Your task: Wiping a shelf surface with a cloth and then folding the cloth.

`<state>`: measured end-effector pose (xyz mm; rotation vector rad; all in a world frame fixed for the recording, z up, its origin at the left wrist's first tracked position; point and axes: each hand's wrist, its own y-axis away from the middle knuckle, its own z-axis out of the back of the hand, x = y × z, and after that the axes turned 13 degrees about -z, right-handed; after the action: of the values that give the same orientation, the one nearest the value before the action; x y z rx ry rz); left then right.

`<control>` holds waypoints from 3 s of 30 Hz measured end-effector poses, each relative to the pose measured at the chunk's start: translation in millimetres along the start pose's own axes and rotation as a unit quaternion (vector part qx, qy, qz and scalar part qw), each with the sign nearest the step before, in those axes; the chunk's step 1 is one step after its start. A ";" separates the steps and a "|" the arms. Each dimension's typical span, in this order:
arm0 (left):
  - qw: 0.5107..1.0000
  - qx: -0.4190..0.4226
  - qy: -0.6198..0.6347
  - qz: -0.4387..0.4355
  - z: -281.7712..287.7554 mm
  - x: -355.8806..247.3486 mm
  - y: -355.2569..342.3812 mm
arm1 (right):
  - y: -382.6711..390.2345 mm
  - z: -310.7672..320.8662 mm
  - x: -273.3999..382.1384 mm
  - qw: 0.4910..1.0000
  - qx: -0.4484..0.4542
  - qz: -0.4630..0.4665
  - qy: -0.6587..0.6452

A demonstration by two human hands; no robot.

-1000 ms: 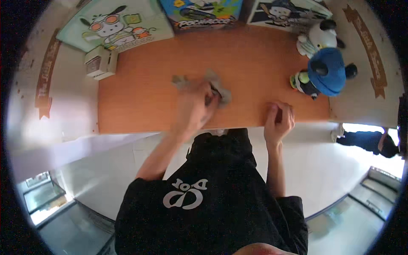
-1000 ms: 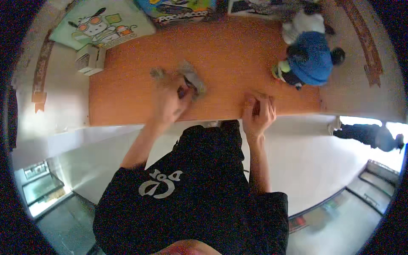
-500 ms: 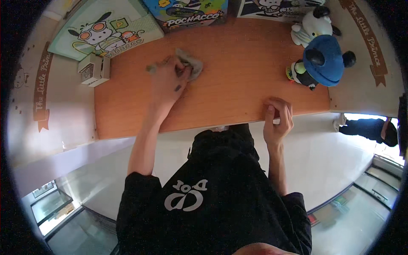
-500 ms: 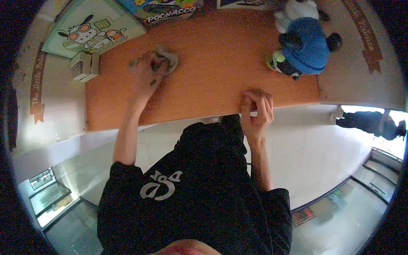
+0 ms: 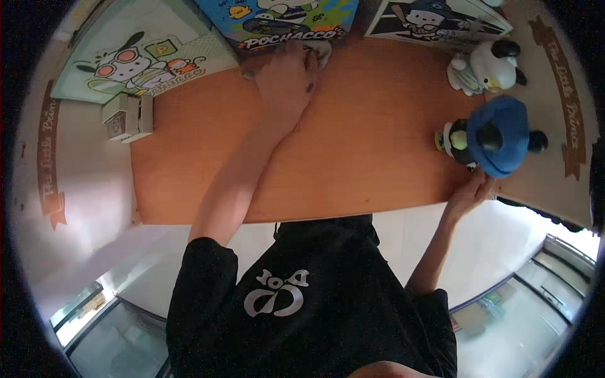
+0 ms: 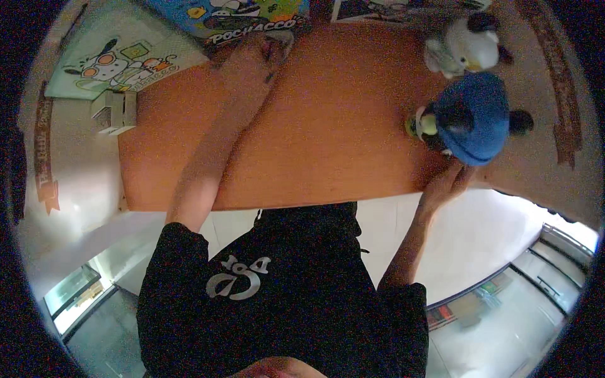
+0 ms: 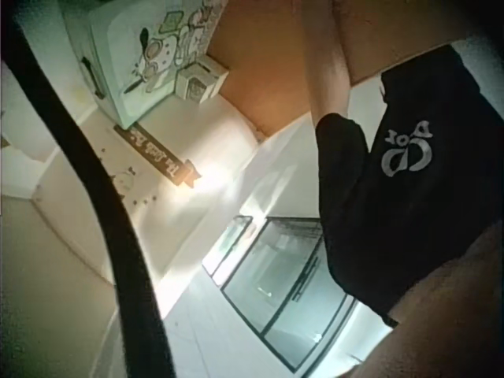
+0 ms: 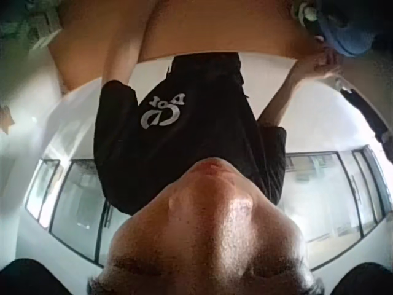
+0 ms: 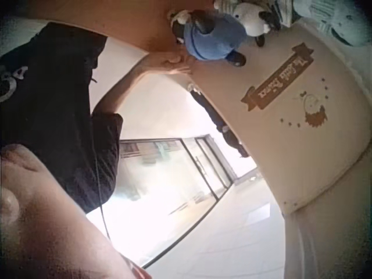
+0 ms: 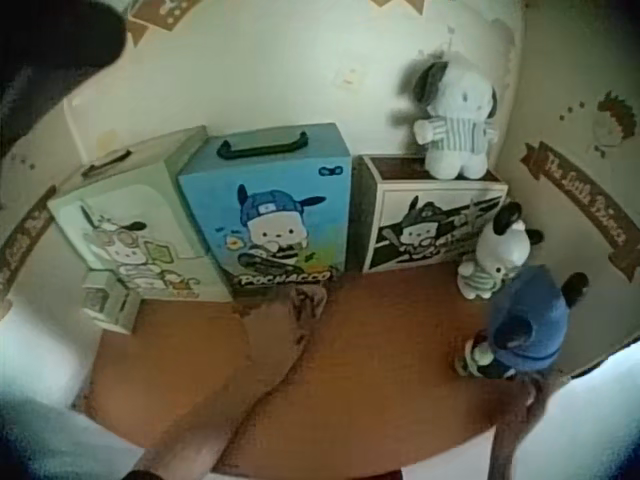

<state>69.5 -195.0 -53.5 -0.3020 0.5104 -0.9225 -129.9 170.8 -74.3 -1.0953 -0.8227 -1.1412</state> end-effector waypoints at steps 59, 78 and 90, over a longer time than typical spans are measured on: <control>0.970 -0.192 -0.060 0.133 165.2 70.4 230.2 | 146.1 -123.5 124.7 0.937 0.300 0.130 0.121; 0.961 -0.228 -0.020 0.154 164.8 78.7 237.4 | 210.3 -279.4 195.4 0.850 0.369 0.306 0.216; 0.951 -0.227 0.002 0.209 159.0 84.3 253.4 | 244.0 -337.0 216.0 0.827 0.407 0.305 0.241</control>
<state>369.3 -113.3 -60.0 -0.5816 0.7576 -0.3840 151.3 -201.6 -29.5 -0.2624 -0.4121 -0.3850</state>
